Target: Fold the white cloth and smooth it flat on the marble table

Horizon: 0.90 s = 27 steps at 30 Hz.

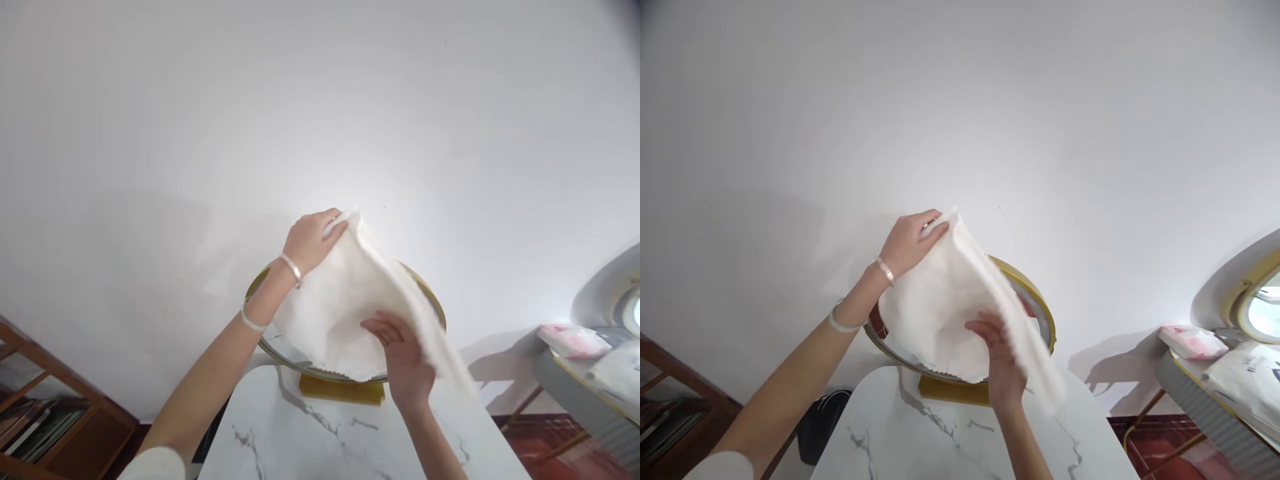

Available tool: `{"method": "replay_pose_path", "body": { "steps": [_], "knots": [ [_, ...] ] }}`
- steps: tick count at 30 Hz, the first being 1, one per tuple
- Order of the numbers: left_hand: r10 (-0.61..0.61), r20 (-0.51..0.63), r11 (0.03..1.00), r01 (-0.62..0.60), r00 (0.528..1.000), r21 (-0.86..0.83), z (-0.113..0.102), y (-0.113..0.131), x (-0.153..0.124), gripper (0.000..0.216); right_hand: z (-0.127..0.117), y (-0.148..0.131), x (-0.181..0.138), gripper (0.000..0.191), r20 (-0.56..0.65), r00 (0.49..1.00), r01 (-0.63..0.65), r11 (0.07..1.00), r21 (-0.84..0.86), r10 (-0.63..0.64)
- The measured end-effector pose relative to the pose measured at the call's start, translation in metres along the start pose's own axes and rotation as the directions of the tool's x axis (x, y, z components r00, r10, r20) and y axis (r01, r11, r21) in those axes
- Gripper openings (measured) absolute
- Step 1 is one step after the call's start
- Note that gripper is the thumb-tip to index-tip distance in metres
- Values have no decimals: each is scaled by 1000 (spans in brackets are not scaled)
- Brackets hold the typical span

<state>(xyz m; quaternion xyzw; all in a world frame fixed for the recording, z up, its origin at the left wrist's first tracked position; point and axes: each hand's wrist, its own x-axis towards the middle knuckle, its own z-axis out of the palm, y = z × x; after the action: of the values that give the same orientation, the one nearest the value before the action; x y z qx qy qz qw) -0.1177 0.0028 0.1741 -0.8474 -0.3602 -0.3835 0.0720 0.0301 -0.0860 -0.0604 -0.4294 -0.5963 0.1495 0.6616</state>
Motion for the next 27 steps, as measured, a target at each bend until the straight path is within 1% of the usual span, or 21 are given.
{"method": "replay_pose_path", "body": {
  "steps": [1, 2, 3, 4, 5, 7, 8, 9, 10, 11, 13, 15, 17, 20, 23, 27],
  "knots": [
    [-59, 32, 997, 58, 998, 44, 9, -1, 12, 22, -6, -4, 14, 74, -44, 998, -38, 989, 140, 44],
    [-111, 65, 992, 107, 992, 73, 18, -2, 20, 19, -11, -9, 23, 74, -96, 990, -72, 964, 255, 99],
    [-139, 82, 987, 131, 987, 91, 27, -3, 25, 16, -15, -13, 28, 68, -157, 976, -97, 943, 319, 153],
    [-135, 66, 986, 128, 989, 104, 34, -3, 26, 14, -18, -16, 29, 60, -223, 956, -112, 942, 317, 189],
    [-99, 19, 988, 96, 995, 117, 41, -3, 25, 14, -20, -18, 27, 52, -285, 940, -122, 965, 233, 188],
    [42, -114, 988, -24, 993, 152, 48, -3, 21, 21, -18, -17, 18, 44, -358, 928, -132, 990, -45, 107],
    [126, -148, 981, -101, 981, 165, 50, -2, 18, 25, -15, -15, 12, 44, -360, 932, -121, 975, -185, 48],
    [203, -143, 970, -180, 969, 163, 50, -2, 15, 29, -11, -13, 7, 46, -346, 938, -99, 949, -299, -11],
    [272, -99, 956, -257, 957, 141, 49, -2, 13, 32, -6, -10, 4, 49, -323, 945, -76, 920, -385, -57],
    [331, -30, 939, -326, 943, 106, 47, -2, 11, 34, -1, -8, 2, 52, -293, 952, -56, 894, -445, -86],
    [406, 107, 908, -414, 908, 66, 44, -3, 6, 29, 7, -3, 0, 58, -217, 973, -40, 862, -505, -82],
    [405, 197, 893, -432, 893, 123, 42, -4, 1, 26, 11, 2, 2, 64, -147, 988, -41, 845, -533, -45],
    [356, 241, 885, -409, 903, 222, 43, -4, -3, 38, 13, 6, 5, 68, -104, 994, -33, 834, -551, -30],
    [286, 254, 876, -359, 924, 323, 46, -2, -6, 49, 12, 15, 7, 71, -85, 995, -10, 817, -576, -47],
    [266, 256, 866, -347, 929, 359, 51, 0, -3, 52, 10, 21, 9, 72, -91, 993, 3, 805, -593, -70],
    [249, 258, 861, -336, 933, 382, 55, 2, 2, 53, 6, 22, 14, 70, -77, 995, 4, 812, -583, -60]
  ]
}}
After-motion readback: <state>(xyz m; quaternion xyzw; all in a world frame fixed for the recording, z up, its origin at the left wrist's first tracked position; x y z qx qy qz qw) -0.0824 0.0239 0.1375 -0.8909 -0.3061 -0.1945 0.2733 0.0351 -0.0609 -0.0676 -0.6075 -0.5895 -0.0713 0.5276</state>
